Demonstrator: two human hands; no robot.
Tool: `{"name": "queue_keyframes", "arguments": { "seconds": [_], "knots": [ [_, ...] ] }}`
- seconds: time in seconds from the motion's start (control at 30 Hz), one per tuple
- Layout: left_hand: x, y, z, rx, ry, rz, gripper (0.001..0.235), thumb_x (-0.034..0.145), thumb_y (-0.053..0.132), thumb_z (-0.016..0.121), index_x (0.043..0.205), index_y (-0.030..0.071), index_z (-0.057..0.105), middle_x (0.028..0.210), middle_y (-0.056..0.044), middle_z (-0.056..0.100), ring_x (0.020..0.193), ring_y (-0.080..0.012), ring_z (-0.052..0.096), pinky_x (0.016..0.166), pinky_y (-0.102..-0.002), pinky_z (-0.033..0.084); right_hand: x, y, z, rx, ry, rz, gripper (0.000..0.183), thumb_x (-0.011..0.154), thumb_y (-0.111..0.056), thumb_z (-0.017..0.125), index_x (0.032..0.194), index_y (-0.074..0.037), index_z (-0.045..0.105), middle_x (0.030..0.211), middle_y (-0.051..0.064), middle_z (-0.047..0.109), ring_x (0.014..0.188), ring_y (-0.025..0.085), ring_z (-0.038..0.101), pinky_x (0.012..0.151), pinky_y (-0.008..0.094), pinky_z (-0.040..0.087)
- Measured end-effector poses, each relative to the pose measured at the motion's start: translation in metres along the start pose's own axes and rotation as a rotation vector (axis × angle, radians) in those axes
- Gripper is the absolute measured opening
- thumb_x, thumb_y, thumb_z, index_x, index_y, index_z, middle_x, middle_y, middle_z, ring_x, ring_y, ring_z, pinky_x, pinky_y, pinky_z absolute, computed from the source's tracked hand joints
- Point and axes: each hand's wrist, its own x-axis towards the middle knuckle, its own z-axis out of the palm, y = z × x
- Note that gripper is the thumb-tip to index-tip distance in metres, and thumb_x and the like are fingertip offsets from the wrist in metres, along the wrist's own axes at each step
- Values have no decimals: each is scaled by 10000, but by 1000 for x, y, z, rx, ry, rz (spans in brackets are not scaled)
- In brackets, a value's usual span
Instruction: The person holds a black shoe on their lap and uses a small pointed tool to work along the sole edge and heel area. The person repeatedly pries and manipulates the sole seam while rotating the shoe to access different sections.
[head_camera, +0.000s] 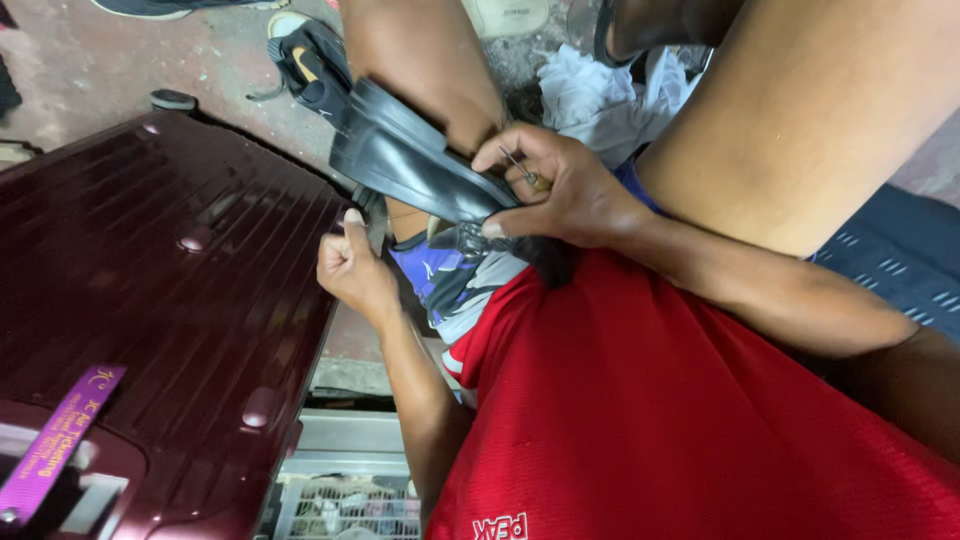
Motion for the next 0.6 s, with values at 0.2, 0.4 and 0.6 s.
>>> {"name": "queue_keyframes", "arguments": {
  "seconds": [0.2, 0.4, 0.6],
  "knots": [
    [1, 42, 7, 252, -140, 220, 240, 944, 60, 772, 853, 35, 552, 813, 8, 484, 710, -92, 419, 635, -282, 383, 4, 0, -10, 53, -77, -112, 569, 789, -94, 881, 1283, -72, 600, 1133, -23, 661, 990, 37, 641, 871, 223, 532],
    [-2, 88, 12, 398, -764, 337, 102, 967, 45, 756, 1018, 5, 678, 865, -84, 600, 796, -139, 568, 726, -310, 472, 5, 8, -8, 100, -128, -12, 598, 792, -95, 881, 1318, -60, 602, 874, -36, 525, 704, 30, 392, 647, 215, 367],
    [15, 62, 19, 133, -1129, -181, 81, 908, 20, 735, 988, 11, 732, 851, 43, 693, 781, -52, 592, 683, -260, 493, 0, 4, -5, 118, -149, -32, 597, 817, -108, 879, 1341, -44, 599, 800, -53, 463, 696, 35, 377, 638, 226, 340]
  ]
}}
